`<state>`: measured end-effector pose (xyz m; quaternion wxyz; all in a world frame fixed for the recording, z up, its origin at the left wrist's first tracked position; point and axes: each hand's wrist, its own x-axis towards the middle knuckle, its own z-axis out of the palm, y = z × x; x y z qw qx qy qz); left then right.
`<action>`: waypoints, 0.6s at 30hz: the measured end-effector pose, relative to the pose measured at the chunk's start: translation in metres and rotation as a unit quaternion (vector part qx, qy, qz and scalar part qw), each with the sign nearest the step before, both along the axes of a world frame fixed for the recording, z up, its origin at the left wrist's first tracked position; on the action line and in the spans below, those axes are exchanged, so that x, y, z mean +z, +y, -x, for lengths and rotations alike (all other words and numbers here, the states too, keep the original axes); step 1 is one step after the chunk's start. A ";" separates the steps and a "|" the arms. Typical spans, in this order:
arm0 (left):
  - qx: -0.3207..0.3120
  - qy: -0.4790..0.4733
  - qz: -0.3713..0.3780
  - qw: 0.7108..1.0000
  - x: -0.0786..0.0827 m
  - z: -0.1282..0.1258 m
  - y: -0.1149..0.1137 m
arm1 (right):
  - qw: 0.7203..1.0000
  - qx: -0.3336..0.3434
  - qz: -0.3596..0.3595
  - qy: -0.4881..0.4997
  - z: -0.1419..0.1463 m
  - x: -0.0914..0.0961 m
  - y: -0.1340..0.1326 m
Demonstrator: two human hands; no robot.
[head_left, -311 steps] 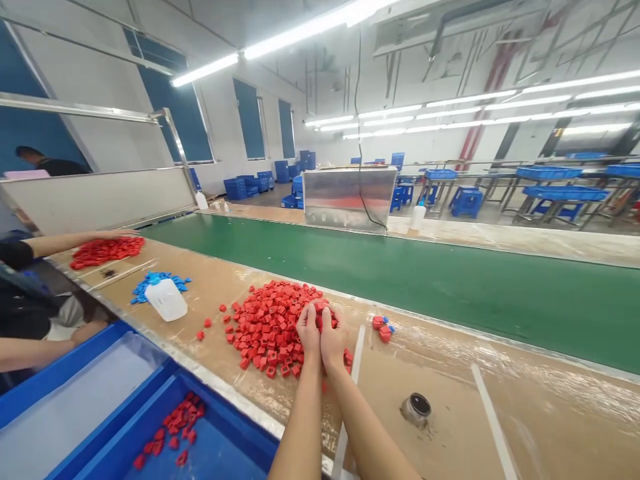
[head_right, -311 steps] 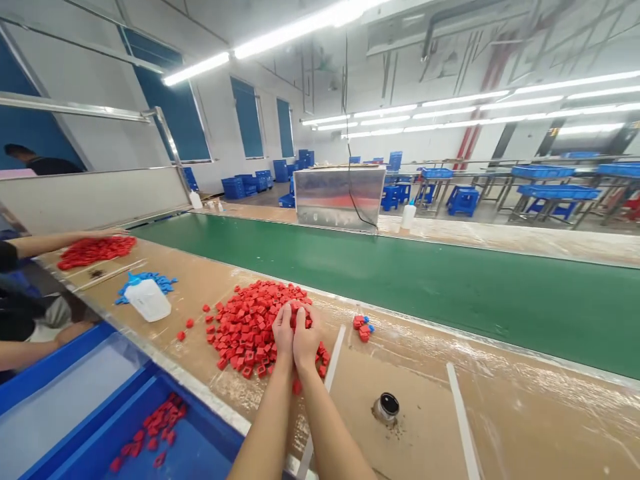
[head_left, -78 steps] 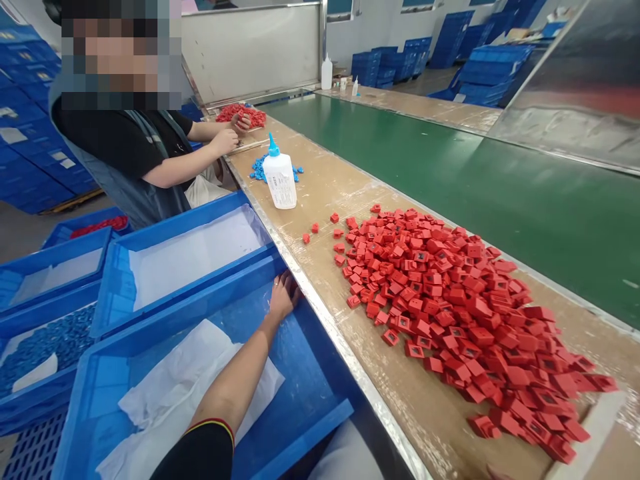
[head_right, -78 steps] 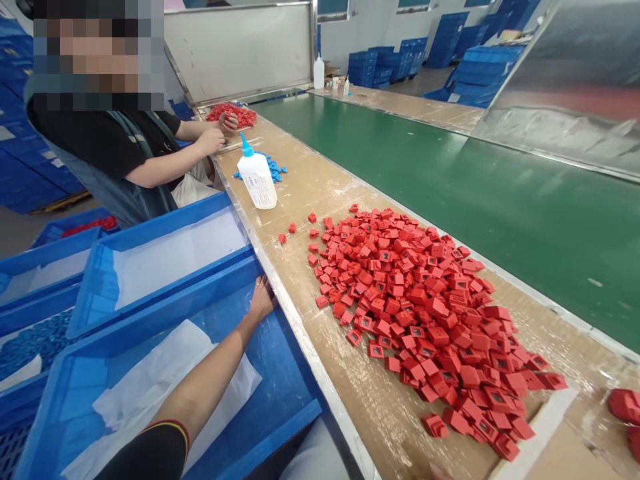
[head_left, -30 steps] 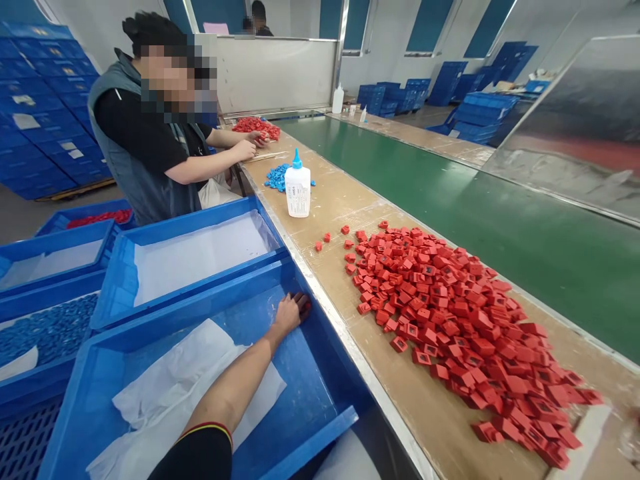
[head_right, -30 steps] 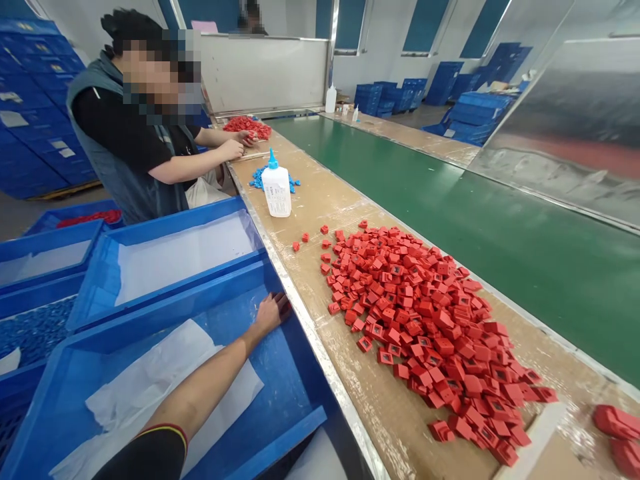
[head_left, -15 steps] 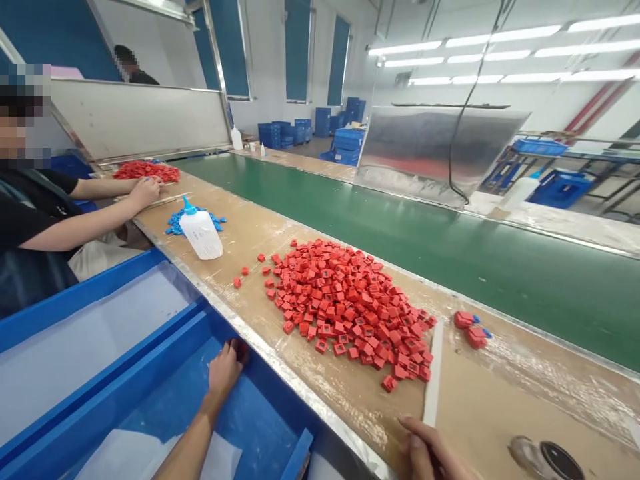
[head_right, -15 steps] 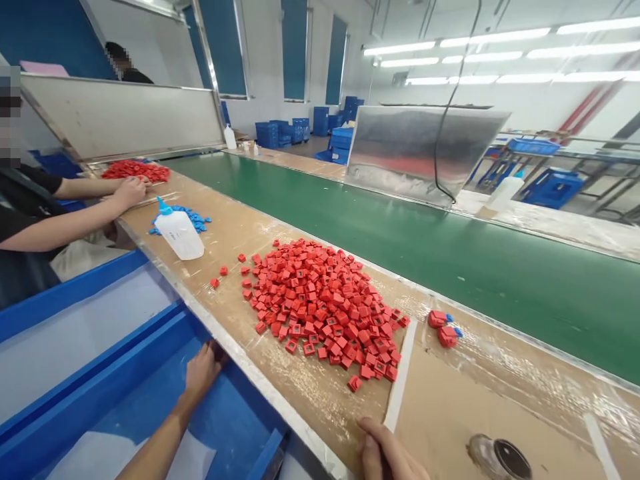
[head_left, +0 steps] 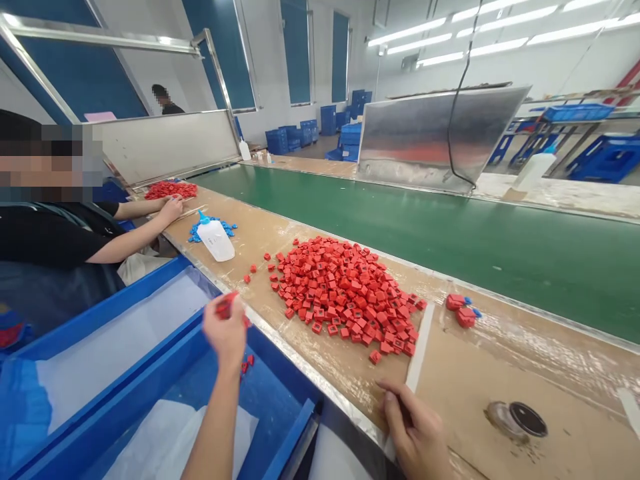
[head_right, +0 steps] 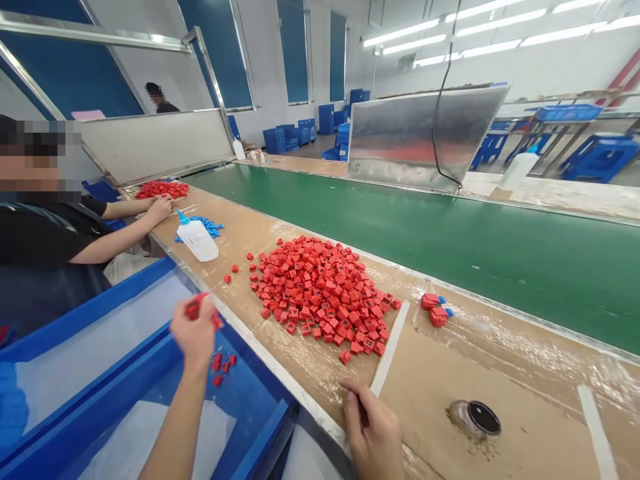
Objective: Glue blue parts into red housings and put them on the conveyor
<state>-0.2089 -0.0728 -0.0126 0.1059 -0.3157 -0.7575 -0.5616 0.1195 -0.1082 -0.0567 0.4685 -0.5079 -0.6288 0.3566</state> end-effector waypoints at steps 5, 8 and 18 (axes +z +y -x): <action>-0.282 0.153 0.043 0.946 0.035 -0.112 0.118 | 1.000 0.025 0.007 0.000 -0.008 0.000 0.003; -0.352 0.233 0.088 0.902 0.031 -0.160 0.156 | 0.998 0.060 -0.005 -0.016 -0.015 -0.008 0.003; -0.134 0.196 0.194 0.952 -0.019 -0.087 0.033 | 0.996 0.052 0.033 -0.067 -0.023 -0.014 -0.008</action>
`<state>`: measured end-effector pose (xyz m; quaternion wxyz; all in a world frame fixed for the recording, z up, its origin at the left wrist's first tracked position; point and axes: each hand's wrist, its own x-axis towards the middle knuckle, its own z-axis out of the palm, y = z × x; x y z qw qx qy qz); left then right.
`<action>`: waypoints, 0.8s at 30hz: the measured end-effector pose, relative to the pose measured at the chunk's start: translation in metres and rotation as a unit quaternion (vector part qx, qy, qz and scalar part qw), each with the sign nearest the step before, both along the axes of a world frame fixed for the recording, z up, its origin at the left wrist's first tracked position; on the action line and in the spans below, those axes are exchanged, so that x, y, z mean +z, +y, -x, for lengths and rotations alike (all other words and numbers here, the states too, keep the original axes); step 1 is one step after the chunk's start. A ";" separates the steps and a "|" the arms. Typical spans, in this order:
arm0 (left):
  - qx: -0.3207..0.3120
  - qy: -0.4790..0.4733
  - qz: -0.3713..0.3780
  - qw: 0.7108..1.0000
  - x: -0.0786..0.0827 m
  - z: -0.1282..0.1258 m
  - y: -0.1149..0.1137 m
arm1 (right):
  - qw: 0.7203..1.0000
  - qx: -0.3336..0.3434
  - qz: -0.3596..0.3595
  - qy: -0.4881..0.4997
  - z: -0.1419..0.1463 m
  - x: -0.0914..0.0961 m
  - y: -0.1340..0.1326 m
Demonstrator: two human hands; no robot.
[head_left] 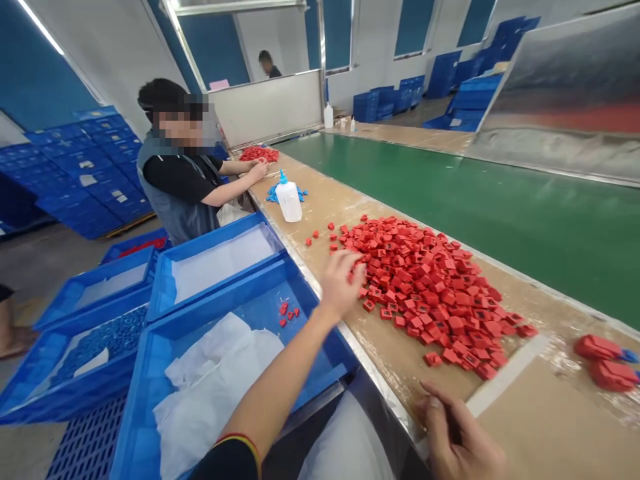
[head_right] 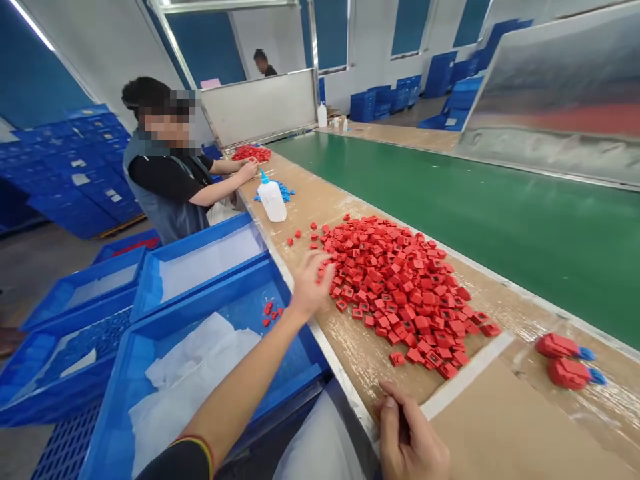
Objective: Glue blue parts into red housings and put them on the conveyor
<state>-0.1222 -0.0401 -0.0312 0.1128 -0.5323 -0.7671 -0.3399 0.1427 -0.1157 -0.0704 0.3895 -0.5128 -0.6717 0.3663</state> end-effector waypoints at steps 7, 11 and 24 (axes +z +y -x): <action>0.199 -0.036 0.136 0.970 -0.094 0.119 -0.132 | 0.999 0.000 0.021 -0.025 0.002 0.003 -0.003; 0.197 -0.025 0.234 0.952 -0.133 0.123 -0.133 | 0.999 -0.016 0.019 -0.031 0.001 0.002 -0.003; 0.133 -0.011 0.301 0.944 -0.184 0.146 -0.122 | 0.996 -0.079 0.023 -0.039 0.002 0.001 0.004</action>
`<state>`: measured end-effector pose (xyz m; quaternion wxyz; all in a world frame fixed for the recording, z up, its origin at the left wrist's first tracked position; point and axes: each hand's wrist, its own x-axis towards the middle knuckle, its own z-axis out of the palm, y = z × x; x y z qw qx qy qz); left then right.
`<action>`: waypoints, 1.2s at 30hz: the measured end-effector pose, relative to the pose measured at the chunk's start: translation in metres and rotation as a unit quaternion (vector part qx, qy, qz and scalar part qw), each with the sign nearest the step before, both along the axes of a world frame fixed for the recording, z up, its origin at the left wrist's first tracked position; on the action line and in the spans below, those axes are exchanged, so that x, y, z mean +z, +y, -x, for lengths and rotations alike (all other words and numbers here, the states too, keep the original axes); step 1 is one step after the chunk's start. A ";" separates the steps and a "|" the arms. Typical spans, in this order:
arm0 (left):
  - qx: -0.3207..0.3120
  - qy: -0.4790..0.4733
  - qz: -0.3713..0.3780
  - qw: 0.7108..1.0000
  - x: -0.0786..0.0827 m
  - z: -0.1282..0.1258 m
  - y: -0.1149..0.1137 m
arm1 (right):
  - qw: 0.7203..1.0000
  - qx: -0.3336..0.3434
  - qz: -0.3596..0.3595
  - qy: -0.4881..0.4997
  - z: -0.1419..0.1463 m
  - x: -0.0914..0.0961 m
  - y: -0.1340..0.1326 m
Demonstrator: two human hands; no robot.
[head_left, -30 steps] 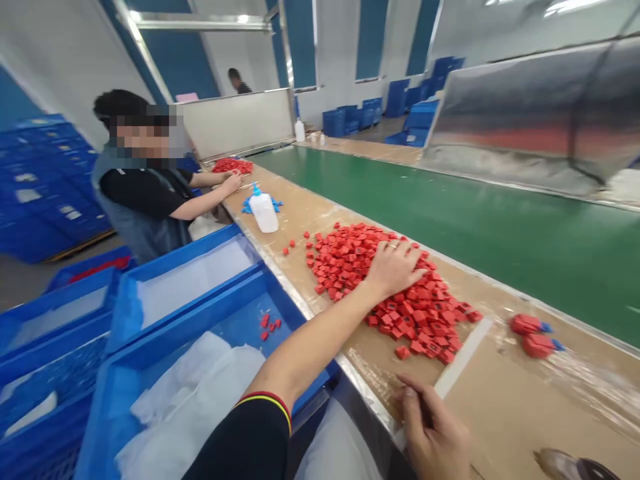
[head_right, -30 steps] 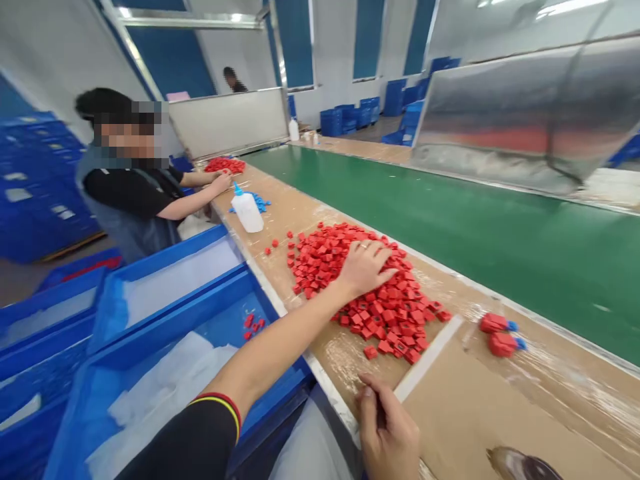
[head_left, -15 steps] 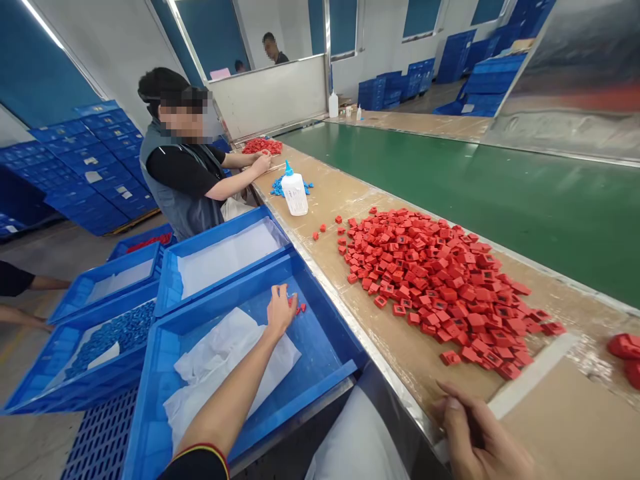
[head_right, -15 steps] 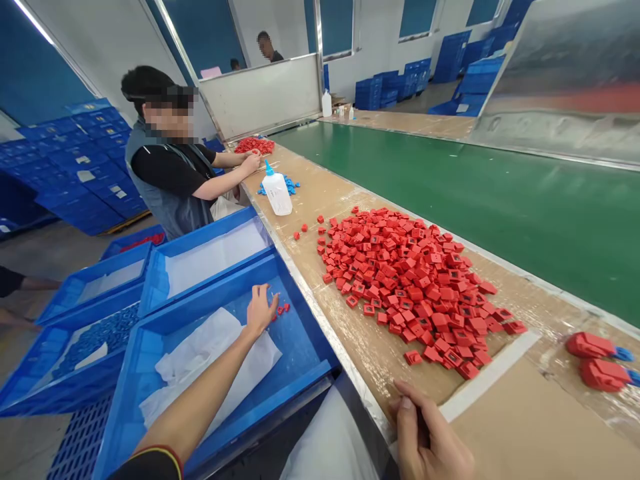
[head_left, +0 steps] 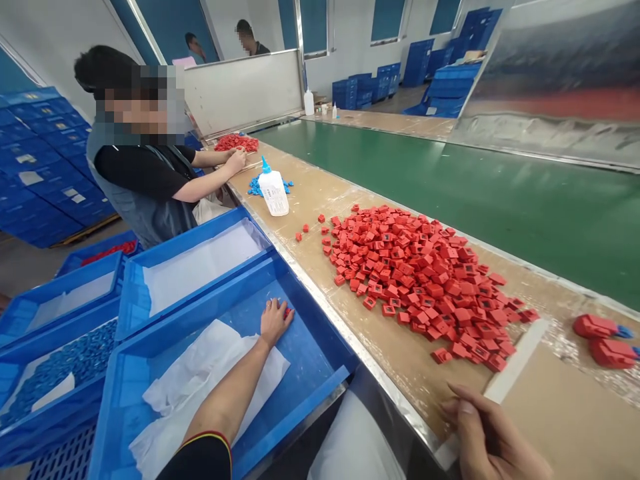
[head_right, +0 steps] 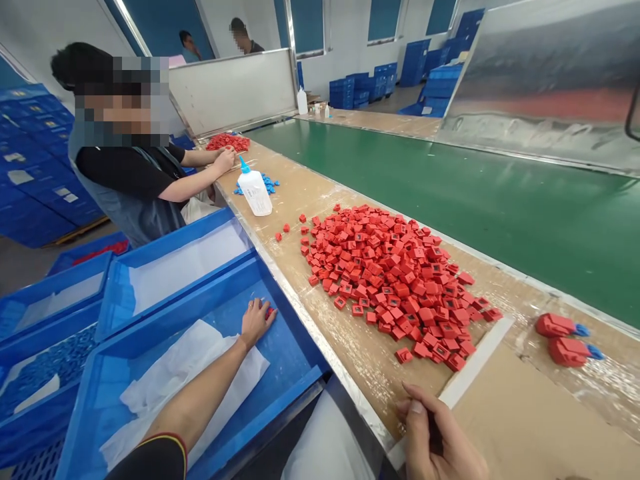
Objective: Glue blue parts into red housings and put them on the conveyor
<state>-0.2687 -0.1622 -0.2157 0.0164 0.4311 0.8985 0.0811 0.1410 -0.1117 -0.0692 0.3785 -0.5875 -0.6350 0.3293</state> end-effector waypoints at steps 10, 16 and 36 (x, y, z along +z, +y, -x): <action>0.070 -0.132 -0.136 0.979 -0.008 0.023 -0.007 | 0.999 -0.012 -0.007 -0.032 -0.003 0.000 0.005; 0.245 -0.252 -0.314 0.882 -0.002 0.024 -0.016 | 0.999 -0.024 -0.008 -0.035 0.002 0.005 0.005; 0.263 -0.479 -0.238 0.803 0.034 0.026 -0.069 | 0.999 0.018 -0.019 -0.022 -0.001 0.009 0.000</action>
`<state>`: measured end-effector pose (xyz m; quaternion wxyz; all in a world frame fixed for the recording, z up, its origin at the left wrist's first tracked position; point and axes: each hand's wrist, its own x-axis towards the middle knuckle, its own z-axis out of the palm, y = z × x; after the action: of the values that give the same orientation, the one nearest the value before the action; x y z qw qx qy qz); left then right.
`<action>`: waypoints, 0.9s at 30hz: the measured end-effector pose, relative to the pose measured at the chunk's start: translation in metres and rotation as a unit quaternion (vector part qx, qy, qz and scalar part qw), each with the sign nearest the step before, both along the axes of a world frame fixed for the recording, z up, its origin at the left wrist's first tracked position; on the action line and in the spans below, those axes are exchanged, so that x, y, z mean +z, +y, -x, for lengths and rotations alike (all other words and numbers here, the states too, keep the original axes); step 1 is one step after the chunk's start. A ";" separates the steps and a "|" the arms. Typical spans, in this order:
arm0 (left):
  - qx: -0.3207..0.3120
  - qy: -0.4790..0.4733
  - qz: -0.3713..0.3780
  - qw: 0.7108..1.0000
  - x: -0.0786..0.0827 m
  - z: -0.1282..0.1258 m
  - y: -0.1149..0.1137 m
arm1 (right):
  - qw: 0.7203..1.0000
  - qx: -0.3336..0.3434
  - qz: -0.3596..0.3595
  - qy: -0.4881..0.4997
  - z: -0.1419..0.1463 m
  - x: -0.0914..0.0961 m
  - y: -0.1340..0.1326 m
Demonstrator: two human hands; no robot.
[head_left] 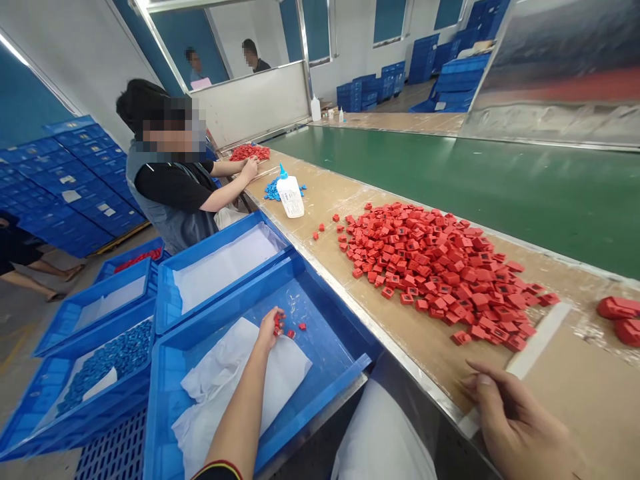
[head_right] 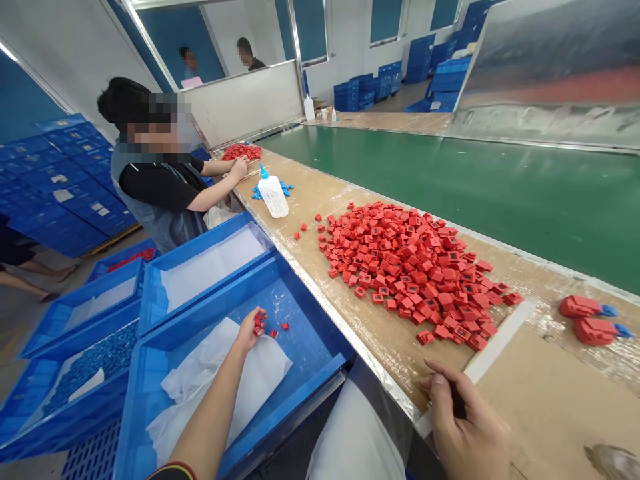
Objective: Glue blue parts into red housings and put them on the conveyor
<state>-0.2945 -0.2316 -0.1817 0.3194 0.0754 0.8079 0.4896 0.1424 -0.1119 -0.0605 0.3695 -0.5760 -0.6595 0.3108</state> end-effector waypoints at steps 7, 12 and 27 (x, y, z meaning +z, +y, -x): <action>-0.121 0.181 0.188 0.958 -0.012 -0.028 0.001 | 0.999 0.024 -0.030 0.021 -0.002 -0.009 0.000; -0.174 0.262 0.266 0.911 -0.016 -0.037 0.000 | 0.998 0.036 -0.045 0.028 -0.001 -0.007 0.001; -0.234 0.339 0.270 0.870 -0.011 -0.028 -0.023 | 0.997 0.047 -0.031 0.060 -0.003 -0.007 -0.001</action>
<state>-0.2668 -0.2549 -0.1929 0.1393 0.3348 0.9257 0.1076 0.1454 -0.1124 -0.0677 0.4109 -0.5129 -0.6719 0.3415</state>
